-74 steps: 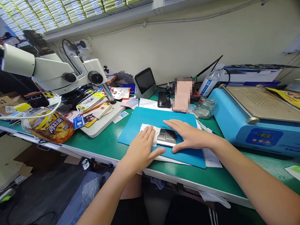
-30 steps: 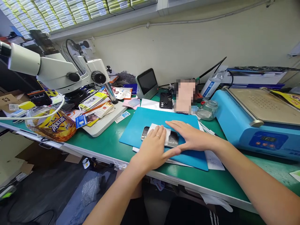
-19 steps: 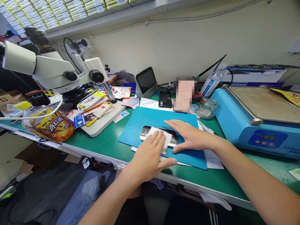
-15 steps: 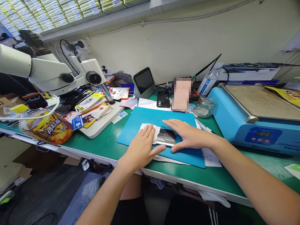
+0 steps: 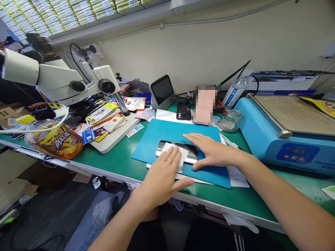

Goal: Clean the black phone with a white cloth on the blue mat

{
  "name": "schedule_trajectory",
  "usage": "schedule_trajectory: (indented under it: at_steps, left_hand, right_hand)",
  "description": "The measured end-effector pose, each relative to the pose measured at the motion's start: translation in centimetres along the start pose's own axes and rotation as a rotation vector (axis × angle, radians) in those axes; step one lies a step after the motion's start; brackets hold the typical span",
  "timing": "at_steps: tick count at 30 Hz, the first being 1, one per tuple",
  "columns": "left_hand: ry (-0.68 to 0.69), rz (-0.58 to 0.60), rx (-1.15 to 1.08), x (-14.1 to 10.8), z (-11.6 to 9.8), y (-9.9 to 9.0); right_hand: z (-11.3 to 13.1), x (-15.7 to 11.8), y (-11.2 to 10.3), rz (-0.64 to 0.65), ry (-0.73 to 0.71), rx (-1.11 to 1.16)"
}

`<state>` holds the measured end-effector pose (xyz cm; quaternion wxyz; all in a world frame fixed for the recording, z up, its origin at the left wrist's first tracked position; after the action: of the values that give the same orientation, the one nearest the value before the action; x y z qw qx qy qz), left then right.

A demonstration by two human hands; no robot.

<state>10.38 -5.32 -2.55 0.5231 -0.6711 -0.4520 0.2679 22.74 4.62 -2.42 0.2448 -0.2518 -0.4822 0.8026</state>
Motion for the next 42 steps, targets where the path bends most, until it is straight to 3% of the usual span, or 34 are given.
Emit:
schedule_trajectory:
  at_steps: [4, 7, 13, 15, 18, 22, 25, 28, 32, 37, 42]
  left_hand:
    - [-0.097, -0.004, 0.057, 0.2, 3.5, -0.8]
    - [-0.164, 0.015, 0.097, 1.7, 3.7, -0.6]
    - [-0.049, 0.022, -0.015, 4.6, -2.1, 0.8]
    - [0.005, 0.022, -0.044, 4.6, -3.7, 1.2]
    - [0.04, 0.023, -0.065, 3.4, -4.4, 1.4]
    - [0.037, 0.025, -0.003, 0.9, -2.9, 1.3]
    - [-0.075, -0.01, 0.098, 0.0, -0.4, 0.7]
    - [-0.15, -0.015, 0.144, 0.6, 1.5, 0.2]
    - [-0.192, 0.019, 0.129, 2.8, 2.1, 0.0]
    - [-0.097, 0.01, 0.042, 4.3, -1.2, 0.7]
    - [0.031, 0.0, -0.026, 3.0, -4.2, 1.5]
  right_hand:
    - [0.5, -0.1, -0.2, 0.009, 0.011, -0.003]
    - [0.4, 0.0, -0.1, 0.024, 0.025, -0.001]
    - [-0.4, 0.1, 0.2, -0.008, -0.013, -0.018]
    - [-0.4, 0.1, 0.2, -0.024, -0.026, -0.024]
    - [-0.2, 0.1, 0.1, -0.021, -0.021, -0.017]
    - [0.1, 0.0, 0.0, -0.001, 0.002, -0.005]
    - [0.4, -0.1, -0.2, 0.009, 0.007, 0.003]
    - [0.6, -0.1, -0.3, 0.012, 0.011, -0.001]
    - [0.2, 0.0, 0.0, 0.008, 0.011, -0.008]
    - [-0.5, 0.2, 0.3, -0.022, -0.024, -0.005]
    - [-0.6, 0.2, 0.4, -0.023, -0.01, -0.018]
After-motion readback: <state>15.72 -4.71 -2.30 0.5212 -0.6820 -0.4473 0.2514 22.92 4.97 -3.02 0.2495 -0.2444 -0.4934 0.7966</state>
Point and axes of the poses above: each hand's wrist, its own x-axis towards the middle knuckle, its own y-axis out of the palm, z = x × y, the point moved 9 cm from there along x, towards the middle knuckle, and after that the axes turned 2 degrees about -x, right-handed, at the moved point
